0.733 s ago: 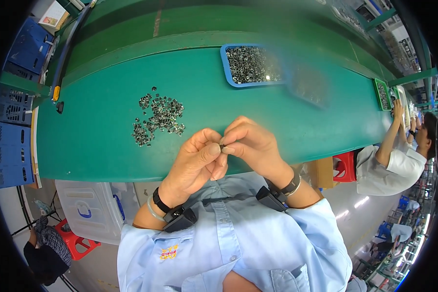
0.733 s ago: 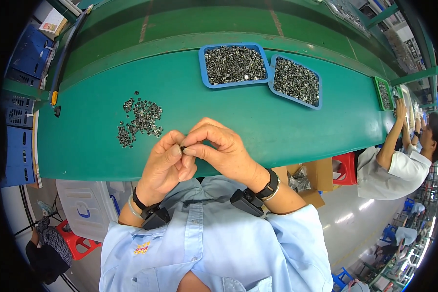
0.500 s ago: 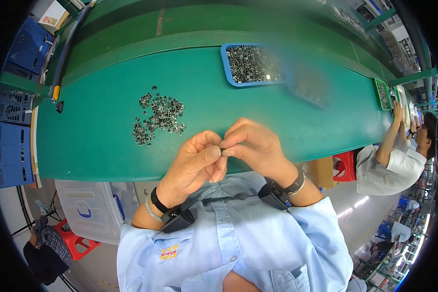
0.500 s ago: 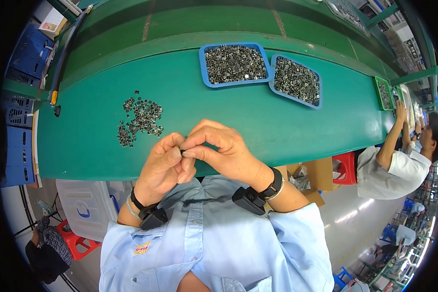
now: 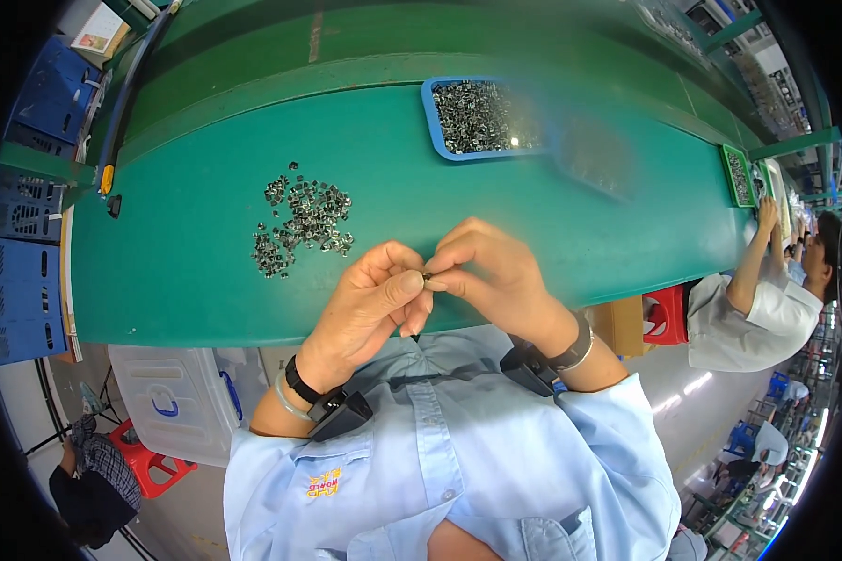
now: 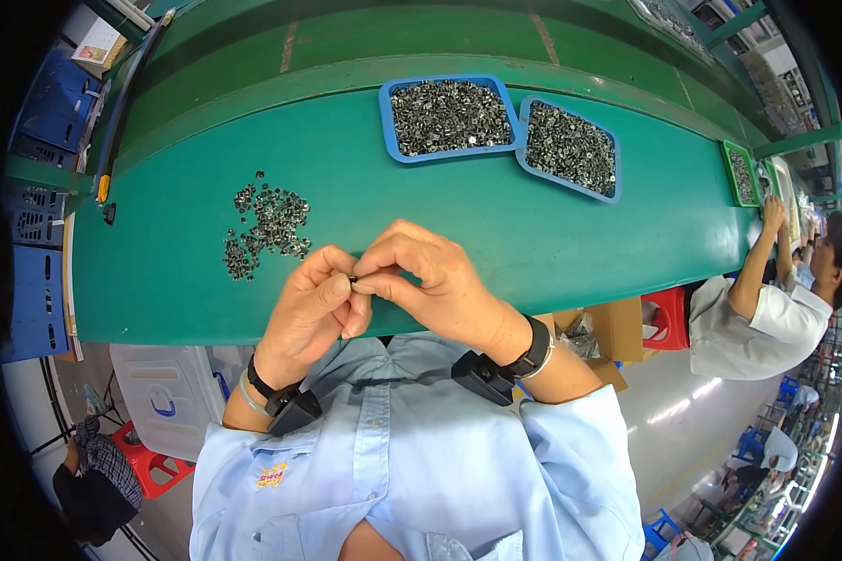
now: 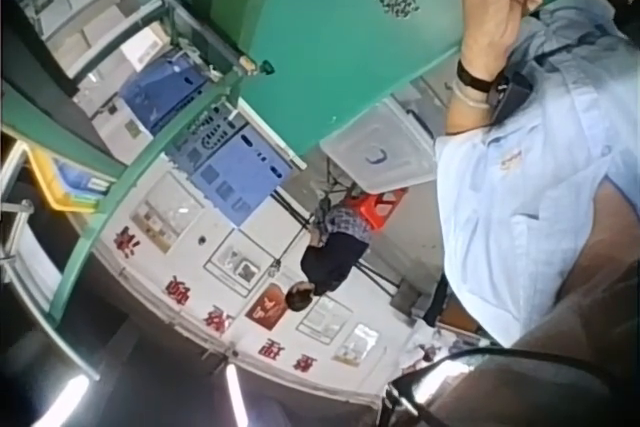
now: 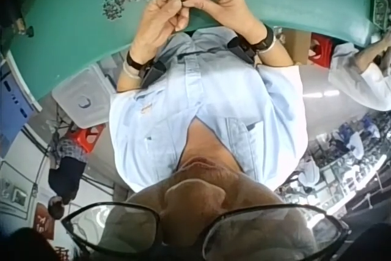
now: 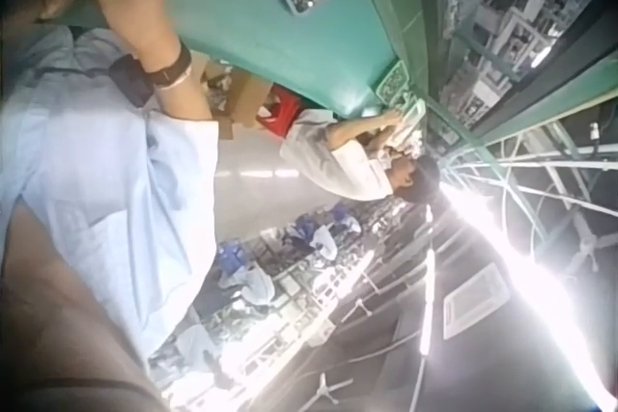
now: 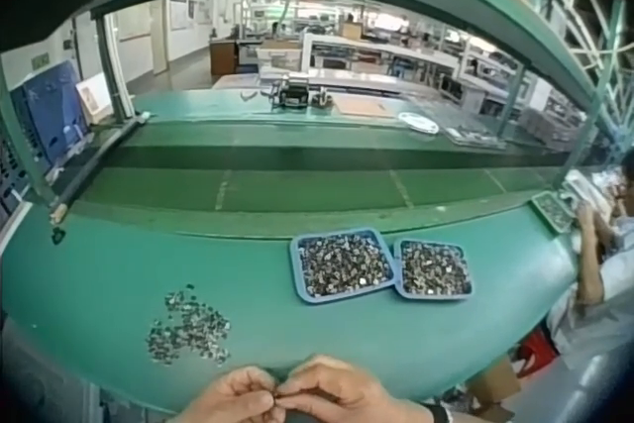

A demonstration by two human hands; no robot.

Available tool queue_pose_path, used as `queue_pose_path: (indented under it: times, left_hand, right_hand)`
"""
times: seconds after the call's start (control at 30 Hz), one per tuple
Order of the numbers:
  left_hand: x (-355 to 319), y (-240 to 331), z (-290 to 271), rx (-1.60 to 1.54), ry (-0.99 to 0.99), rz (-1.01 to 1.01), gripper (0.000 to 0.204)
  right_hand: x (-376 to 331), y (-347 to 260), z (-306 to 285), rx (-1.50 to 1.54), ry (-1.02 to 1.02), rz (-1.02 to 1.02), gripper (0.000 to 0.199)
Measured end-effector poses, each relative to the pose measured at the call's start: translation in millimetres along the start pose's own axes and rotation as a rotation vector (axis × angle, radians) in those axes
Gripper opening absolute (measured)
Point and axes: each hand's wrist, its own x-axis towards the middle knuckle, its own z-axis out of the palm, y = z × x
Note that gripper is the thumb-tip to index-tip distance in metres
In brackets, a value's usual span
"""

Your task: The person picks up a metal component from a blue tray, joins it with another metal component from the table, and places the assembled unit into a green tray.

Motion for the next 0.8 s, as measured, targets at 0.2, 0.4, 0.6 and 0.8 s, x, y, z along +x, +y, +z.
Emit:
queue_pose_path:
  times: [0.2,0.4,0.6,0.8]
  left_hand:
    - [-2.4,-0.9,3.0,-0.130,-0.065,0.000,0.016]
    - [-3.0,-1.0,6.3,-0.071,-0.030,0.005,0.023]
    - [-4.0,-1.4,3.5,-0.099,-0.074,-0.034,0.023]
    - [-3.7,-2.0,0.8,-0.093,-0.147,-0.035,0.024]
  right_hand:
    - [-3.0,-1.9,-0.4,0.031,0.045,-0.021,0.016]
    - [-2.2,-3.5,-1.7,0.004,0.032,-0.066,0.015]
    - [-3.6,-4.1,-1.6,0.030,0.006,-0.052,0.014]
    - [-2.2,-5.1,-3.6,0.046,-0.045,-0.080,0.015]
